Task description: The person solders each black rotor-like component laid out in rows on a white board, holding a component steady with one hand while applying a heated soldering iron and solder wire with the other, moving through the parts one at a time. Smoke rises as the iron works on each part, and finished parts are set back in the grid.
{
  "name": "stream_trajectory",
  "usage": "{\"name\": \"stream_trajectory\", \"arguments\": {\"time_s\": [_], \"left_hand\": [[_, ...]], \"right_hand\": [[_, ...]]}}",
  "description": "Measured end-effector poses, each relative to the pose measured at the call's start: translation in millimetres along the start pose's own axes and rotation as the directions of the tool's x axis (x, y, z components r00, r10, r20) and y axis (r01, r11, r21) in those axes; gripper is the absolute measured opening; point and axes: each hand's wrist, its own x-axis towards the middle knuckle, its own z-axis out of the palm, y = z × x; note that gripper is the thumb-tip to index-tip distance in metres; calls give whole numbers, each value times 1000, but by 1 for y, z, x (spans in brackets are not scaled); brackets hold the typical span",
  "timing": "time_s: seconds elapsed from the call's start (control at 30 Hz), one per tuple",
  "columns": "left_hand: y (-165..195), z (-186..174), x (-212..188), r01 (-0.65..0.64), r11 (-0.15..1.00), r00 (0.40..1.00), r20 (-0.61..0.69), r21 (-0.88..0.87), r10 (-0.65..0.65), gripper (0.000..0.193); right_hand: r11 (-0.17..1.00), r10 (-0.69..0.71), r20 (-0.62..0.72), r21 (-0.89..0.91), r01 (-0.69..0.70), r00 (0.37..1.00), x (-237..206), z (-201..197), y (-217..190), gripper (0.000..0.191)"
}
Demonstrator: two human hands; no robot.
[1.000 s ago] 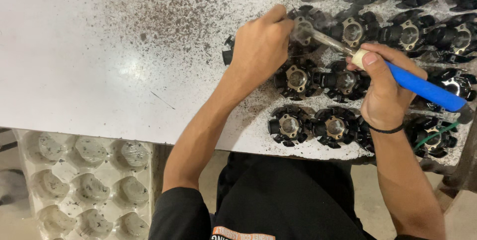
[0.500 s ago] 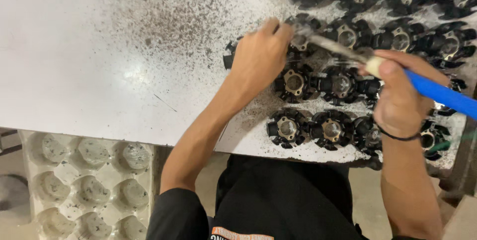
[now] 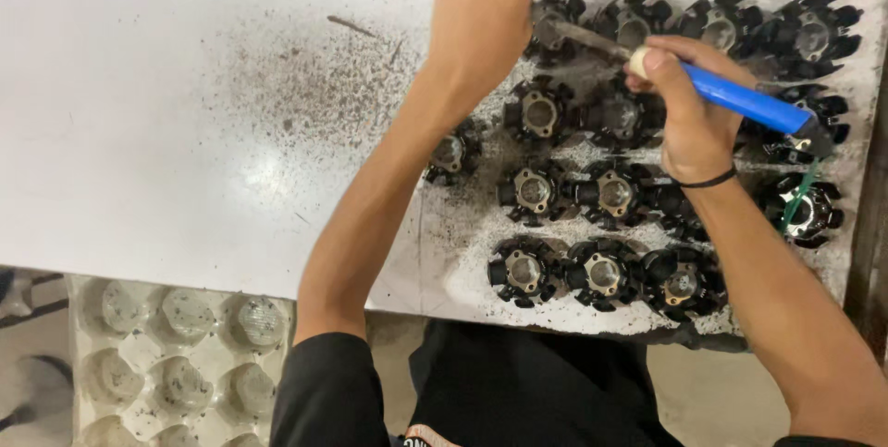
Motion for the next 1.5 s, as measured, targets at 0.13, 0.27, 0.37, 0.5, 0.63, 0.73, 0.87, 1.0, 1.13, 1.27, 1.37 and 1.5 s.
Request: {"name": "stream_trajectory", "arguments": {"time_s": [0.13,0.27,0.37,0.5,0.63,0.73,0.87,1.0,1.13,1.27,1.37,1.5], "left_hand": [[-36,47,-58,261,965,950,183,-9,-254,15],[-51,56,-76,293,956,930,239,-20,-280,17],[-53,55,-71,293,956,927,255,-32,-276,15],[-56,54,-64,295,955,919,283,-34,-274,14],[-61,56,-62,276,960,922,294,-48,-251,13],[-64,59,-59,216,976,928,314,-17,-200,6],[-64,64,-57,271,960,927,289,-74,-239,14],[-62,68,-58,277,960,925,277,-31,-259,11],[-58,71,-57,289,957,908,305,35,-285,11],[-55,71,-55,262,964,911,321,34,-259,10],[-53,67,-56,281,959,921,290,-33,-260,11],[-50,63,-57,301,953,916,289,-42,-277,8]], "right_hand": [[999,13,17,-51,-12,1000,7,1,2,37],[998,29,-3,-54,-29,1000,10,3,8,34],[998,18,6,-62,-17,1000,10,4,10,32],[996,4,5,-84,-4,1000,9,7,8,33],[997,-3,26,-77,5,1000,10,8,7,31],[995,-28,52,-90,32,998,13,7,9,31],[999,29,57,-16,-28,998,18,5,9,30],[999,19,22,-45,-18,1000,18,8,9,29],[998,20,21,-55,-18,1000,17,9,10,27],[998,27,-16,-60,-27,1000,17,7,10,27],[999,34,-27,-21,-34,999,18,6,10,27],[999,38,-19,2,-38,999,18,6,11,27]]}}
